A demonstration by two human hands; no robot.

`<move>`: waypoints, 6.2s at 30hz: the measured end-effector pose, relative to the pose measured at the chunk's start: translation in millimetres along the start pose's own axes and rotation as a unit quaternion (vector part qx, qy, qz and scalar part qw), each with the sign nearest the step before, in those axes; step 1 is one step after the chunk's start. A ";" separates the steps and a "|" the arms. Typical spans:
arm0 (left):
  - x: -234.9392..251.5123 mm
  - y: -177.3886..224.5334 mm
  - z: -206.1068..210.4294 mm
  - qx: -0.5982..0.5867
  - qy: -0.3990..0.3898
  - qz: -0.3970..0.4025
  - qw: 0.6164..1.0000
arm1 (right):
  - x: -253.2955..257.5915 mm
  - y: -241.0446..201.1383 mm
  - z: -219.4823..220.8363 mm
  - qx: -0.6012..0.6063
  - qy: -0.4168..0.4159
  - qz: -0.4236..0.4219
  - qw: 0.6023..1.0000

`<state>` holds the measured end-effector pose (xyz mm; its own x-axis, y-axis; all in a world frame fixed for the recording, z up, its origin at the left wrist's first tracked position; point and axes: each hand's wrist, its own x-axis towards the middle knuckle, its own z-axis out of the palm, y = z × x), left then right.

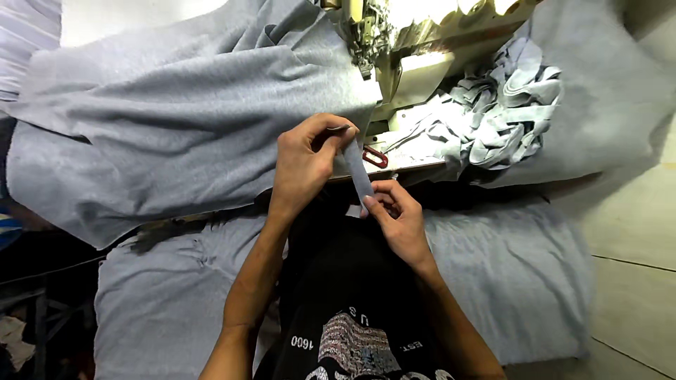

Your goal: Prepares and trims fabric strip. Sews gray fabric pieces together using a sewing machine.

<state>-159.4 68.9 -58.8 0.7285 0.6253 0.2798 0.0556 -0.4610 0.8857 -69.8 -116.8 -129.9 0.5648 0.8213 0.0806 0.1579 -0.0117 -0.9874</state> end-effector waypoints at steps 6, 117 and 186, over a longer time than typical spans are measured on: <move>5.7 1.7 -17.5 0.051 -0.020 0.083 0.995 | 20.7 -0.9 -13.3 -0.166 0.060 -0.029 0.984; 95.4 -8.2 13.5 0.249 0.072 0.113 0.959 | 61.5 -4.8 0.3 -0.162 0.187 -0.075 0.966; 24.0 4.2 25.9 0.409 0.014 0.043 0.911 | 53.1 -11.7 4.4 -0.125 0.152 -0.096 0.976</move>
<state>-124.0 65.6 -57.9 0.7373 0.5748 0.3549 0.4979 -0.8175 0.2895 -45.3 -70.5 -114.6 0.7130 0.6161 0.3348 0.4561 -0.0448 -0.8888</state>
